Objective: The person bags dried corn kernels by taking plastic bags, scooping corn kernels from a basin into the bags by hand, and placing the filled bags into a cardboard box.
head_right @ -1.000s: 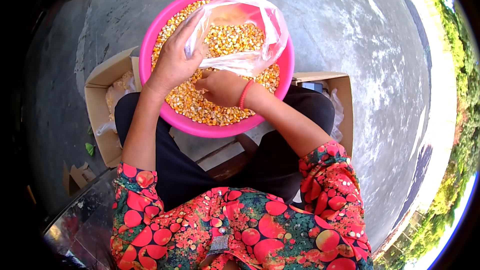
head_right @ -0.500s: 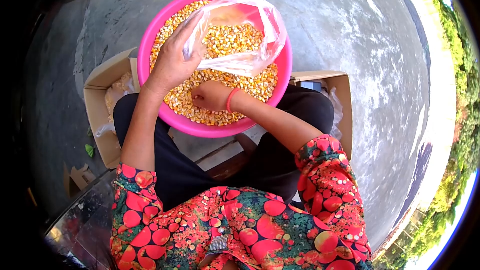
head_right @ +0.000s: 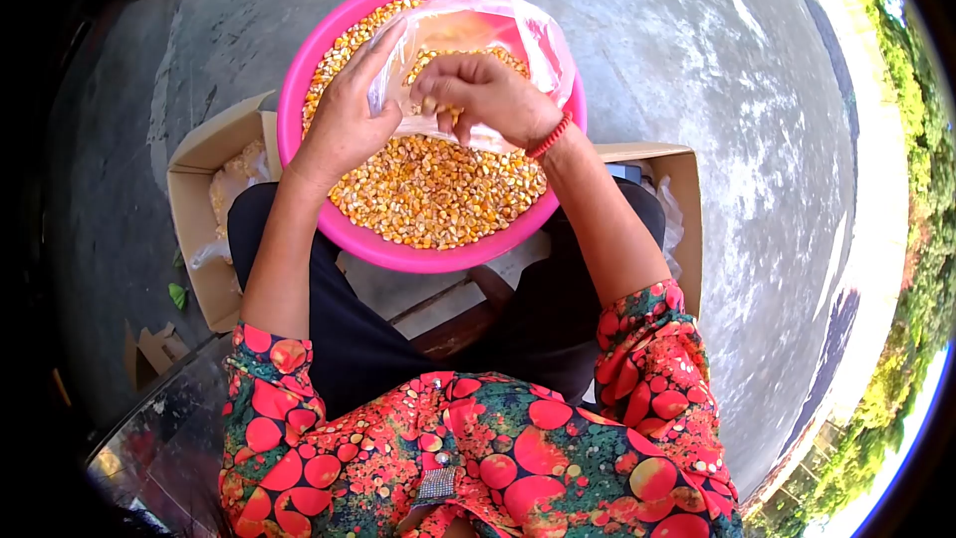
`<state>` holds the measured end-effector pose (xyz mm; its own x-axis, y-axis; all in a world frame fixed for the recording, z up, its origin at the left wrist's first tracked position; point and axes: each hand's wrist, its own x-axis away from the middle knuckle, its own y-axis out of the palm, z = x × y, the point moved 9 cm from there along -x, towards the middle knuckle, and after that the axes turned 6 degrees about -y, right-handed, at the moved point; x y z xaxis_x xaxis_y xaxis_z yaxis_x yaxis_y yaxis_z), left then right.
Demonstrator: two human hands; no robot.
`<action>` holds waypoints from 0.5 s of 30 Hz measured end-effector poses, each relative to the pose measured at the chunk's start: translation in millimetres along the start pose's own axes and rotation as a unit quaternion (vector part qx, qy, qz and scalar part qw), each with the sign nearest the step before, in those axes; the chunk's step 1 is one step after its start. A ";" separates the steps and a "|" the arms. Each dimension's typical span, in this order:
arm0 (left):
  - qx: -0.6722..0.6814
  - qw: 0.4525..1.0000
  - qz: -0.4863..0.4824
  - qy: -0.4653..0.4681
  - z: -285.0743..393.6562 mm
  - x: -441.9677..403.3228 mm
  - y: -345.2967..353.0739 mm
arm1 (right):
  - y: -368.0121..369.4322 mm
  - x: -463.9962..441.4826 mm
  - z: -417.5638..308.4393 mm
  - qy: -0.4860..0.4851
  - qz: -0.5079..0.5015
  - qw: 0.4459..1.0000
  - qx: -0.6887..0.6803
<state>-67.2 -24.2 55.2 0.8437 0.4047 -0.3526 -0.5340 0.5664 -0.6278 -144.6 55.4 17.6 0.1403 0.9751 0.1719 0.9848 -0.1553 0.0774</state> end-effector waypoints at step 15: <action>-0.002 0.997 0.056 -0.059 -20.1 -4.9 -13.1 | -70.5 50.0 -83.4 -0.324 0.354 0.593 0.647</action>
<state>-63.2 -48.0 51.2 0.7662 0.5467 -0.3376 -0.6246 0.5103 -0.5912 -215.5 101.8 102.6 0.1620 0.6589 -0.7345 -0.1486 -0.7196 -0.6783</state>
